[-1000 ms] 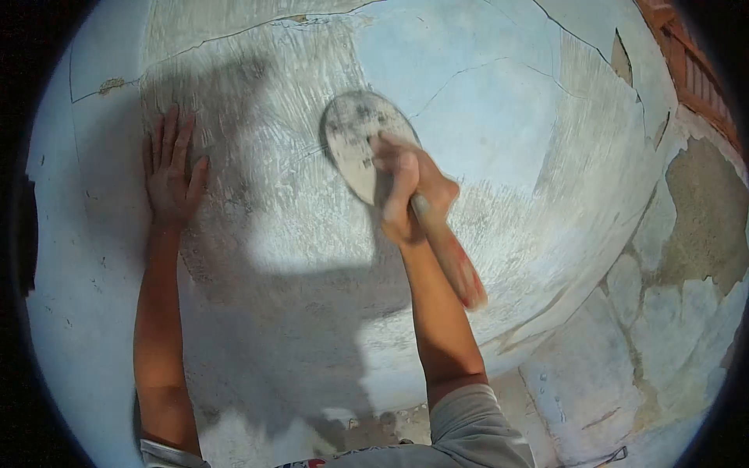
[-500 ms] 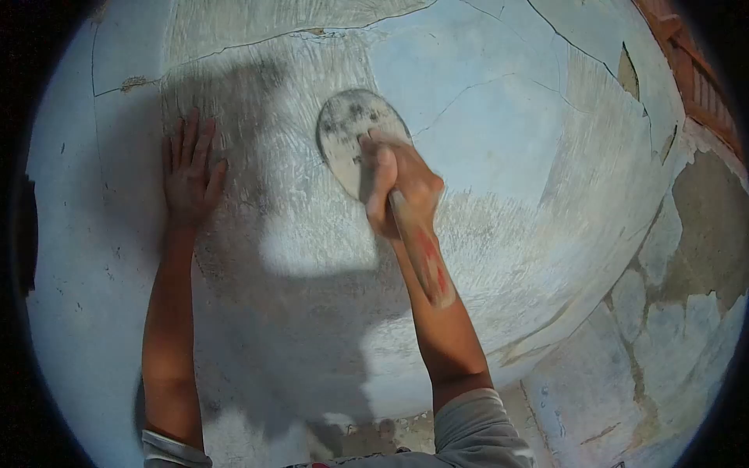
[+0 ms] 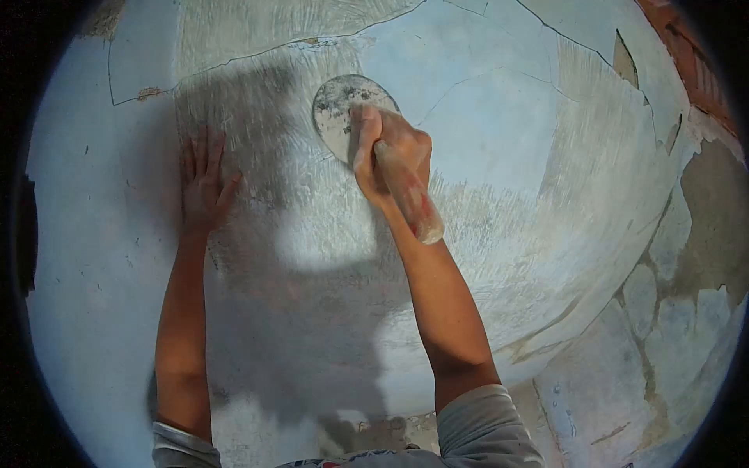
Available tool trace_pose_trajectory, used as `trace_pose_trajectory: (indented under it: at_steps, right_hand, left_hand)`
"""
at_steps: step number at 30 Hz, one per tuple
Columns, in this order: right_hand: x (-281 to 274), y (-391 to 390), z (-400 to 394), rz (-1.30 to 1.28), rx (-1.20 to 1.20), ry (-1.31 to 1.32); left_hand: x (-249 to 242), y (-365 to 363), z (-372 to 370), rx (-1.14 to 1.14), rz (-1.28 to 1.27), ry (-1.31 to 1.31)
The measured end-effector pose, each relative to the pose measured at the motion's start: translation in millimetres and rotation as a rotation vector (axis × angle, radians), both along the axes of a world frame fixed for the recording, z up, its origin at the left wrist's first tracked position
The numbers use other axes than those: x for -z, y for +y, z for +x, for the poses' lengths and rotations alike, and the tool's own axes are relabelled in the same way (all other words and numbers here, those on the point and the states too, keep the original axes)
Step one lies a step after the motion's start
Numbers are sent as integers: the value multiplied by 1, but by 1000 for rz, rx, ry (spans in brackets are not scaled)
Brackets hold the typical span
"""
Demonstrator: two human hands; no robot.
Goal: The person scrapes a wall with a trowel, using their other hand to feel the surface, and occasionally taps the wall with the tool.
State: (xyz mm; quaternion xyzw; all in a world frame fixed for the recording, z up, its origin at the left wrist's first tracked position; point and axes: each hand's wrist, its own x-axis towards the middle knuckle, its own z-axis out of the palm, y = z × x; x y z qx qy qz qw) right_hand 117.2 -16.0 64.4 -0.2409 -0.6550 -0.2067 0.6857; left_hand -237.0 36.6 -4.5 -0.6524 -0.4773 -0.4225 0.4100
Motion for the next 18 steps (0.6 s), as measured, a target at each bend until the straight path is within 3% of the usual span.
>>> trace_pose_trajectory:
  at_steps: [5, 7, 9, 10, 11, 12, 13, 14, 15, 16, 18]
  right_hand:
    - [100, -26, 30, -176, -57, 34]
    - [153, -61, 34, -338, -134, 154]
    - [236, -75, 43, -287, -65, 99]
    - [283, -91, 43, -416, -103, 119]
    - [332, -90, 46, -360, -106, 12]
    - [377, -105, 49, -457, -226, -10]
    - [422, -120, 52, -560, -341, -24]
    - [466, -135, 55, -666, -444, -30]
    - [482, -155, 53, -1032, -326, -30]
    - [497, -175, 51, -1398, -174, -98]
    - [677, -142, 70, -1147, -247, -674]
  left_hand:
    - [32, -16, 12, 40, -99, -135]
    - [60, -39, 27, 113, -337, -317]
    - [132, -58, 39, 486, -479, -305]
    - [182, -81, 67, 622, -619, -309]
    - [204, -133, 107, 591, -815, -329]
    - [243, -159, 133, 732, -866, -306]
    - [294, -185, 157, 710, -1091, -329]
    - [356, -204, 185, 751, -1150, -423]
    - [381, -230, 209, 716, -1359, -528]
    - [387, -240, 224, 706, -1459, -619]
    - [385, -243, 241, 682, -1532, -725]
